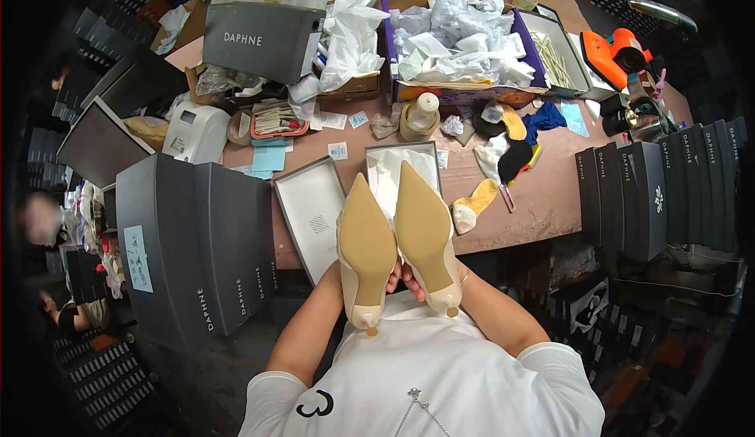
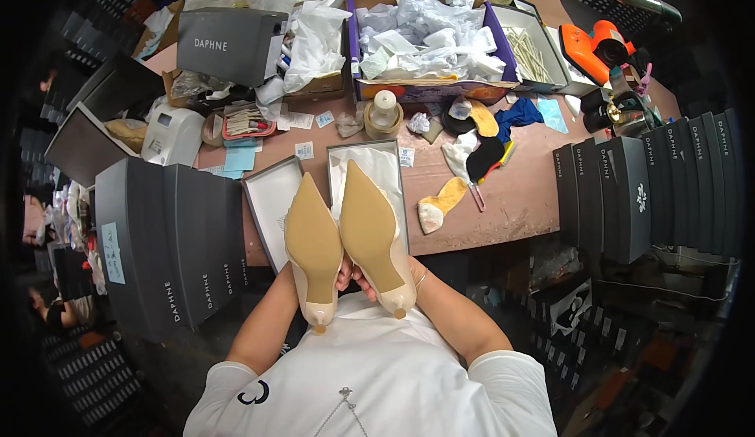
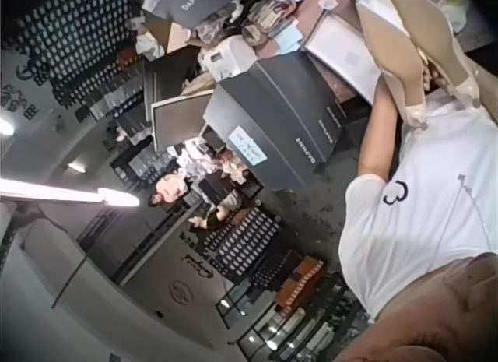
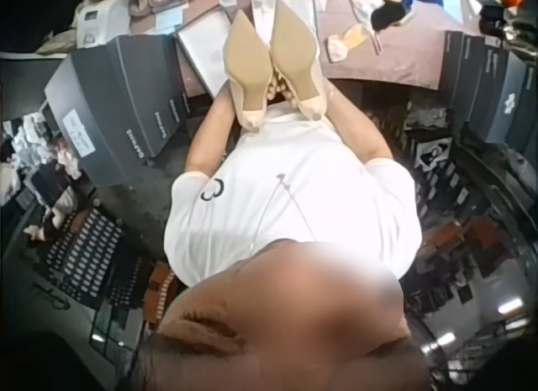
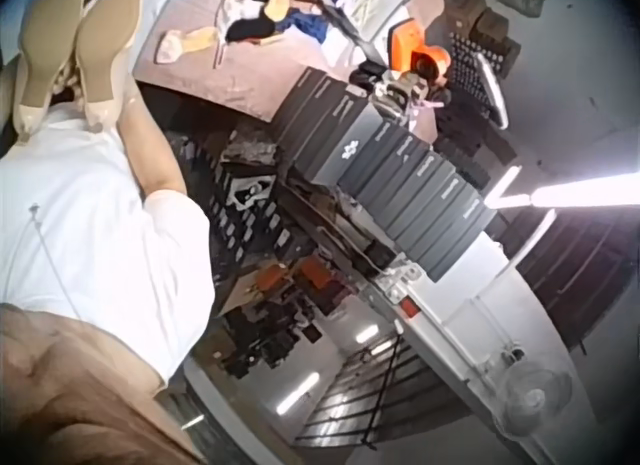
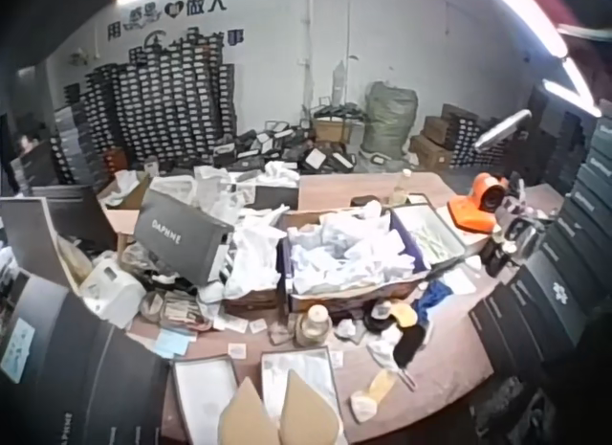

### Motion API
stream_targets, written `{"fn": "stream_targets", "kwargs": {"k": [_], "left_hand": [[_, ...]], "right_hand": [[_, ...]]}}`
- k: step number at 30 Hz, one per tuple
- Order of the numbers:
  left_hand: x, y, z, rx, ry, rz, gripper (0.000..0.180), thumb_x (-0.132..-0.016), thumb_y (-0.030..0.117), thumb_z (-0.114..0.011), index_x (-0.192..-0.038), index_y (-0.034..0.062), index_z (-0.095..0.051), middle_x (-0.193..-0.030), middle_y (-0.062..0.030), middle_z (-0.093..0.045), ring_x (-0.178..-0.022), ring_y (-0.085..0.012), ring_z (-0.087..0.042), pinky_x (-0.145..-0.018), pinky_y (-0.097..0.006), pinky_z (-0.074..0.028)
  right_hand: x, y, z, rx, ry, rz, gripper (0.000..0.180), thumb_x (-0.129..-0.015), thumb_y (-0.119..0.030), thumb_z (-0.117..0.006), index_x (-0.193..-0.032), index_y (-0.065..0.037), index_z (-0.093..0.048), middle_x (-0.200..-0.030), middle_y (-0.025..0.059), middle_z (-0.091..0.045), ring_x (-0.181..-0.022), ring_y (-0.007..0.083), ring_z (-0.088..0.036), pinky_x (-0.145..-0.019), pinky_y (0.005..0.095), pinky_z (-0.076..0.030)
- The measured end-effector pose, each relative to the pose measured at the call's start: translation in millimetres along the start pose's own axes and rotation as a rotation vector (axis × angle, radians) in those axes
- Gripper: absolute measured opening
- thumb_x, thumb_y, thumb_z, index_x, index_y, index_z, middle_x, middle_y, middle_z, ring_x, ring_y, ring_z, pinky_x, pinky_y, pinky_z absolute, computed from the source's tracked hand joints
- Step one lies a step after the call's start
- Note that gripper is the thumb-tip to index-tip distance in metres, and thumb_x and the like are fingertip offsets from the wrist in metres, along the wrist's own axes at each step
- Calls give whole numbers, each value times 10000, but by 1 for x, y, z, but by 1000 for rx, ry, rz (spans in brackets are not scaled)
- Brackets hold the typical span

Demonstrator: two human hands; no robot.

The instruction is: Cleaning a pair of high-heeled shoes with a sponge and then wrapping them in protective tissue and foam for packaging.

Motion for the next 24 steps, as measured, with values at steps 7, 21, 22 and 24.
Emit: {"fn": "stream_targets", "kwargs": {"k": [7,21,22,24], "left_hand": [[9,-3,25,-8,100,164,245,-847,166,-638,-974,-42,-613,-861,-178,-639,-680,-266,-653,-572,-343,-557],[-33,-1,-32,-315,100,-57,741,-812,432,-526,-1394,10,-348,-1252,-213,-529,-1137,-385,-553,-887,-448,-527],[-36,-3,-31,-236,77,-22,732,-811,417,-534,-1398,25,-343,-1261,-215,-520,-1135,-385,-555,-883,-446,-528],[-42,-7,-20,-74,37,36,718,-808,385,-550,-1407,54,-333,-1279,-219,-502,-1131,-385,-558,-873,-442,-529]], "right_hand": [[20,-102,43,1241,578,405,465,-934,-228,-580,-1319,11,-475,-1092,167,-609,-1030,204,-604,-843,291,-475],[78,-123,46,2095,631,441,662,-773,-240,-707,-1360,-79,-446,-1354,147,-482,-1278,330,-420,-1058,449,-335],[82,-126,61,2255,662,383,664,-762,-233,-706,-1359,-99,-449,-1358,135,-479,-1289,322,-405,-1060,481,-318],[82,-133,90,2577,705,260,670,-741,-217,-703,-1359,-139,-456,-1366,112,-473,-1312,307,-377,-1064,545,-285]]}}
Point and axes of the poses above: each hand's wrist, its own x-axis away from the middle knuckle, its own z-axis out of the back of the hand, y = z × x, the point moved 9 cm from there along -x, towards the middle knuckle
